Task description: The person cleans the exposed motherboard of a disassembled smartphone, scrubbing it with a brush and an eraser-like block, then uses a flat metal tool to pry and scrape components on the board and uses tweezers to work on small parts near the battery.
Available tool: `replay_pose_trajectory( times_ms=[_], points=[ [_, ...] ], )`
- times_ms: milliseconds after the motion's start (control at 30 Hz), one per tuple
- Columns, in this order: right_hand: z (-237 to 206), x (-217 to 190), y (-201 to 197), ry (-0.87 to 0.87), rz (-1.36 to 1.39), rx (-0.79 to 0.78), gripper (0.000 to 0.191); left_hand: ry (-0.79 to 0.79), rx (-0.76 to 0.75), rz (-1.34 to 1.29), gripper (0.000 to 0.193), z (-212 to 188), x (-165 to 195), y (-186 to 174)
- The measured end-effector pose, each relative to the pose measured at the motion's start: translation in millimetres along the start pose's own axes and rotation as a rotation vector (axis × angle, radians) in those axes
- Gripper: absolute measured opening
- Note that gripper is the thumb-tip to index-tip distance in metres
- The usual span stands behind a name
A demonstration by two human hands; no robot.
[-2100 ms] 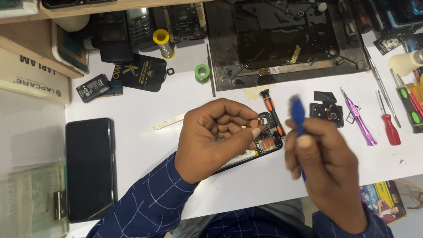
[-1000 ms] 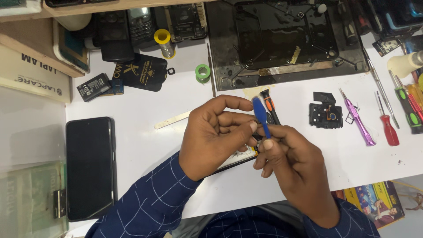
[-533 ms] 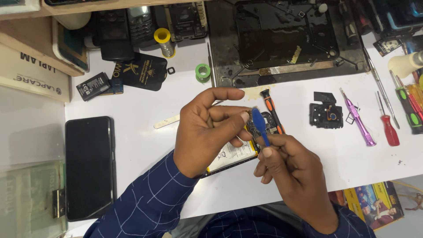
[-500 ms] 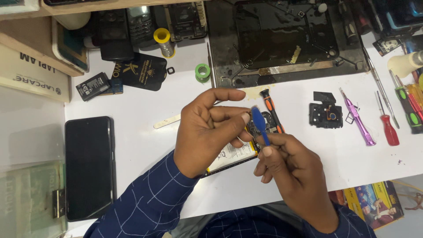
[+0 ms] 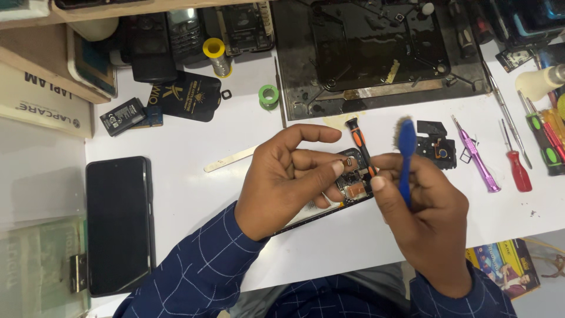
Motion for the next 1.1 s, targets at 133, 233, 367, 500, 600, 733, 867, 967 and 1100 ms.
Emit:
replay_pose_trajectory(
  times_ms=[133, 233, 367, 500, 600, 733, 867, 967, 1100],
  points=[
    [4, -5, 4, -0.092, 0.007, -0.049, 0.024, -0.077, -0.042, 0.032, 0.044, 1, -1, 4],
    [8, -7, 8, -0.172, -0.028, -0.085, 0.015, -0.098, -0.071, 0.032, 0.048, 1, -1, 5],
    [10, -9, 9, -0.220, -0.093, -0.092, 0.011, -0.106, -0.091, 0.034, 0.050, 1, -2, 7],
    [12, -10, 9, -0.242, -0.113, -0.091, 0.014, -0.103, -0.097, 0.046, 0.050, 1, -3, 7],
    [10, -8, 7, -0.178, -0.105, -0.070, 0.019, -0.100, -0.103, 0.043, 0.048, 2, -4, 7],
    [10, -6, 7, -0.169, -0.040, -0.072, 0.018, -0.121, -0.119, 0.018, 0.038, 1, -8, 7],
    [10, -2, 7, -0.154, 0.025, -0.083, 0.013, -0.140, -0.125, 0.039, 0.032, 0, -11, 7],
    [10, 5, 5, -0.055, 0.069, -0.092, 0.012, -0.112, -0.120, 0.064, 0.032, -1, -10, 8],
    [10, 11, 5, 0.018, 0.148, -0.114, 0.011, -0.101, -0.111, 0.105, 0.031, 0, -10, 8]
  ],
)
Point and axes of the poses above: each hand's wrist, its own z-axis towards the middle knuckle, its own y-axis out of the palm, x = y × z, the point moved 5 cm from there along z, towards the middle knuckle, and after that the axes turned 11 degrees about -x, right-handed, at the moved point
